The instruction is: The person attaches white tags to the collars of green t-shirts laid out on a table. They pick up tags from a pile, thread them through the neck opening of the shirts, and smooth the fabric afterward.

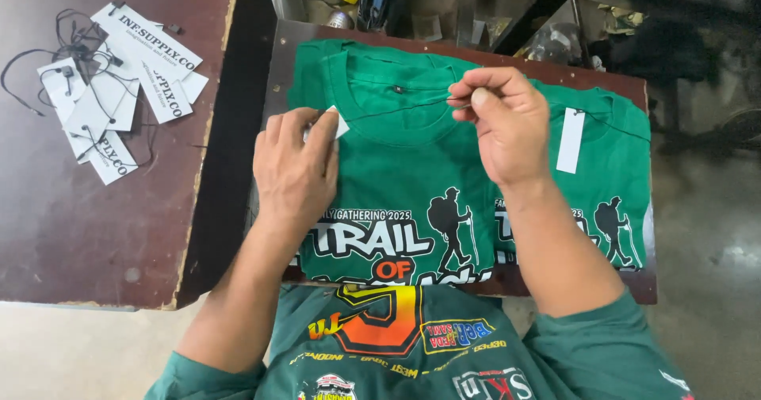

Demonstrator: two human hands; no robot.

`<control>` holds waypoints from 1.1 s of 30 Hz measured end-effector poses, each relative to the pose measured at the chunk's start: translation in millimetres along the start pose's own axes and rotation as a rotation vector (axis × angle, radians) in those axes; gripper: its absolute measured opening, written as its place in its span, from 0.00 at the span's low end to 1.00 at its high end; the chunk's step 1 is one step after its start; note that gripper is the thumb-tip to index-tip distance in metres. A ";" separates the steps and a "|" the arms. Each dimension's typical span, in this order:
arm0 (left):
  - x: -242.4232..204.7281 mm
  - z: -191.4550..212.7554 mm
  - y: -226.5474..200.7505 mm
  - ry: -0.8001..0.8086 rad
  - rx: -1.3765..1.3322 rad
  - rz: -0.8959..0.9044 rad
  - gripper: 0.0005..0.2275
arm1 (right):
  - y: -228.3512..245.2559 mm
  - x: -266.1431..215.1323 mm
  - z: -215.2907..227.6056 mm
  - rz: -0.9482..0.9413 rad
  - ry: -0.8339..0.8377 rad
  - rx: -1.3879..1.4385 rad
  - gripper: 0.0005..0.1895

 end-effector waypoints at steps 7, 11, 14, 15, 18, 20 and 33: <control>-27.7 -36.7 -9.4 0.000 -0.343 0.146 0.20 | -19.3 -52.6 -43.3 0.433 0.287 -0.677 0.15; -18.9 -61.2 -37.9 0.022 -0.382 0.044 0.22 | -11.6 -62.9 -65.6 0.555 0.376 -0.738 0.20; -31.2 -92.1 -36.1 0.045 -0.429 0.090 0.22 | -18.3 -63.8 -60.6 0.466 0.359 -0.614 0.20; -36.1 -100.0 -33.6 0.035 -0.415 0.116 0.20 | -22.6 -62.0 -55.9 0.399 0.328 -0.520 0.20; -36.1 -104.2 -26.0 0.058 -0.457 0.220 0.20 | -23.5 -54.6 -57.2 0.320 0.359 -0.494 0.22; -28.0 -101.7 -28.5 0.051 -0.456 0.237 0.21 | -21.8 -54.7 -63.1 0.306 0.396 -0.478 0.25; -14.5 -142.2 -2.6 0.146 -0.472 0.426 0.03 | -47.0 -23.7 -42.9 0.136 0.341 -0.383 0.23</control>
Point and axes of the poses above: each hand's wrist, its own x-axis towards the middle knuckle, its own z-axis out of the back of the hand, y = z × x, the point moved 8 cm from there along x, towards the middle knuckle, and after that the axes turned 6 degrees about z, right-handed, at the moved point
